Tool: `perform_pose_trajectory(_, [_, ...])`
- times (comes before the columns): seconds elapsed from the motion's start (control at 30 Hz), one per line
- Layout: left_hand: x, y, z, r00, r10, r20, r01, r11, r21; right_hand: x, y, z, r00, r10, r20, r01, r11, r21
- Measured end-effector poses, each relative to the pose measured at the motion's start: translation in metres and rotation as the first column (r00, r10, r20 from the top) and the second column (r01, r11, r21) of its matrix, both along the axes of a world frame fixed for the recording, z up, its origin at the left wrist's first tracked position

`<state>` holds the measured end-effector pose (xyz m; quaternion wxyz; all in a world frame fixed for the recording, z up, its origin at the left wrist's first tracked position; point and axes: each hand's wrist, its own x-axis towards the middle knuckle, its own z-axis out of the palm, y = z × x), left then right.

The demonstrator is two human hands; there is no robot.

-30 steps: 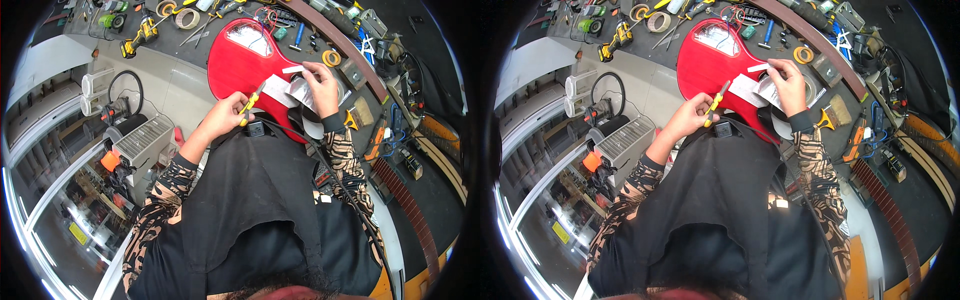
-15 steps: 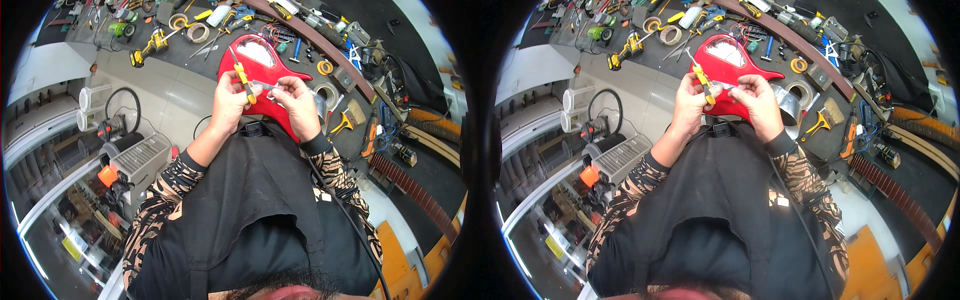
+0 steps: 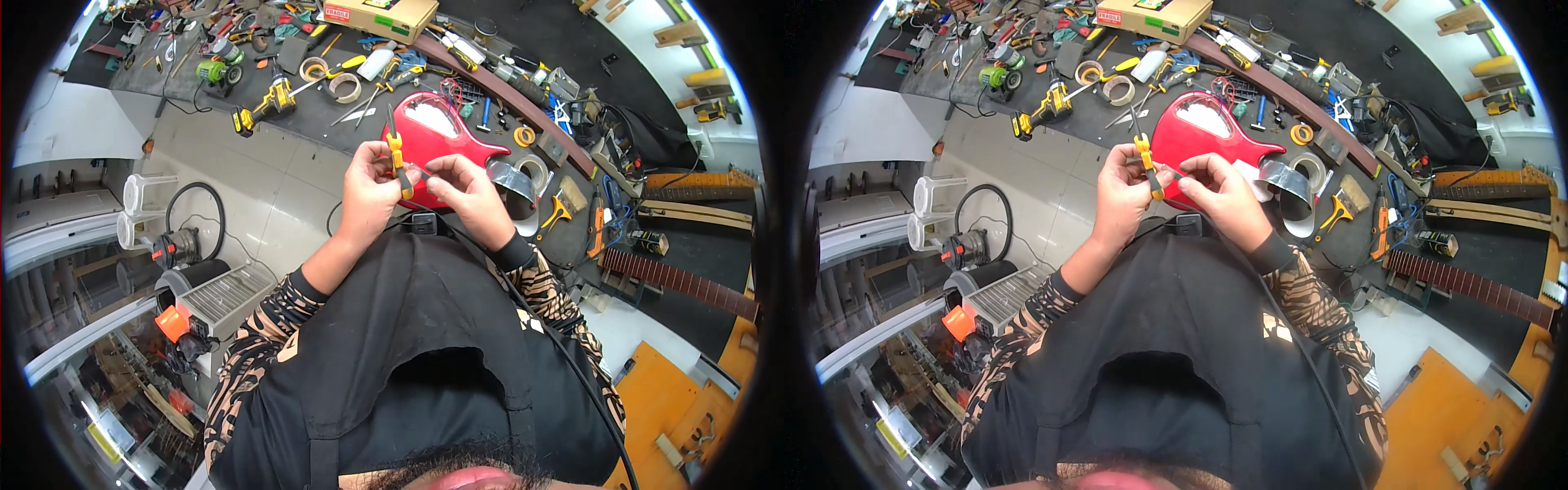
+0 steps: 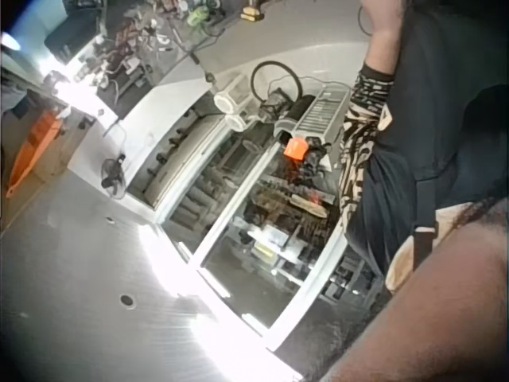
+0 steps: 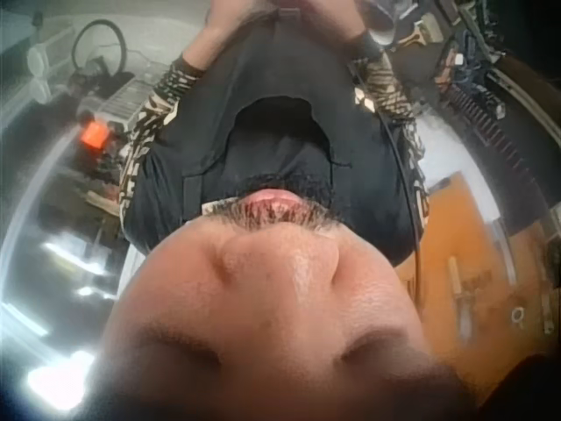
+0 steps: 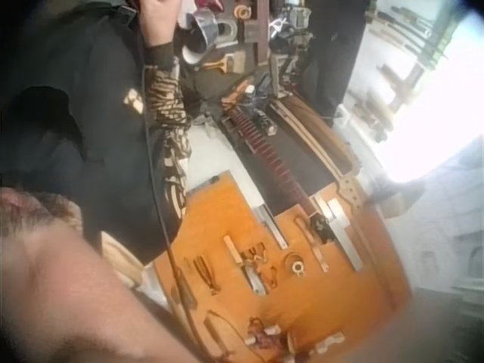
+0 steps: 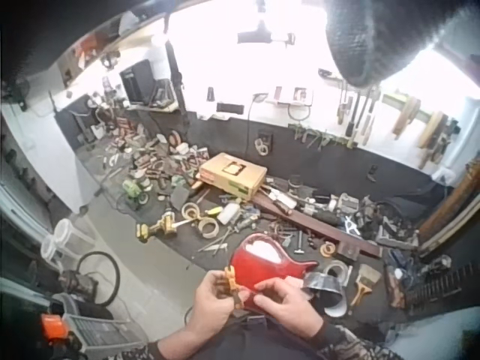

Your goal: The person works on the electronics of a red electric guitar body, using a screwdriver to adjust components inside the cavity and a utility knife to cut a piece of tape. They also handle small wires and a metal piece, manipulating them with their hands.

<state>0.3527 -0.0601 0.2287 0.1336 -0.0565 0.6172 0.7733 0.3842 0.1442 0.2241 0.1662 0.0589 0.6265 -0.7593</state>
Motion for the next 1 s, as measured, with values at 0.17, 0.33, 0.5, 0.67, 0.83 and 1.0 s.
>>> perform_pose_trajectory(0.17, [0.011, -0.019, -0.002, 1.0, 0.001, 0.009, -0.001, 0.999, -0.036, 0.002, -0.02, -0.005, 1.0, 0.004, -0.022, -0.005, 0.999, -0.052])
perform_pose_trajectory(0.33, [0.018, -0.022, 0.001, 0.996, 0.067, 0.06, -0.064, 0.997, -0.054, 0.001, -0.017, -0.01, 0.993, 0.118, 0.017, -0.117, 0.993, -0.025])
perform_pose_trajectory(0.5, [0.017, -0.017, 0.004, 0.995, 0.043, 0.095, -0.036, 0.997, -0.069, -0.002, -0.005, -0.007, 0.987, 0.159, -0.014, -0.159, 0.987, -0.028])
perform_pose_trajectory(0.67, [0.01, -0.01, -0.005, 0.998, -0.053, 0.019, 0.054, 0.994, -0.096, -0.003, 0.008, 0.004, 0.975, 0.217, -0.038, -0.21, 0.968, 0.141])
perform_pose_trajectory(0.83, [0.006, -0.013, -0.001, 0.987, -0.154, 0.054, 0.162, 0.969, -0.184, -0.003, 0.016, 0.005, 0.967, 0.204, -0.153, -0.186, 0.975, 0.125])
perform_pose_trajectory(1.0, [-0.004, -0.054, 0.013, 0.862, -0.483, 0.155, 0.506, 0.838, -0.206, -0.003, 0.036, 0.007, 0.979, 0.161, -0.124, -0.144, 0.981, 0.13])
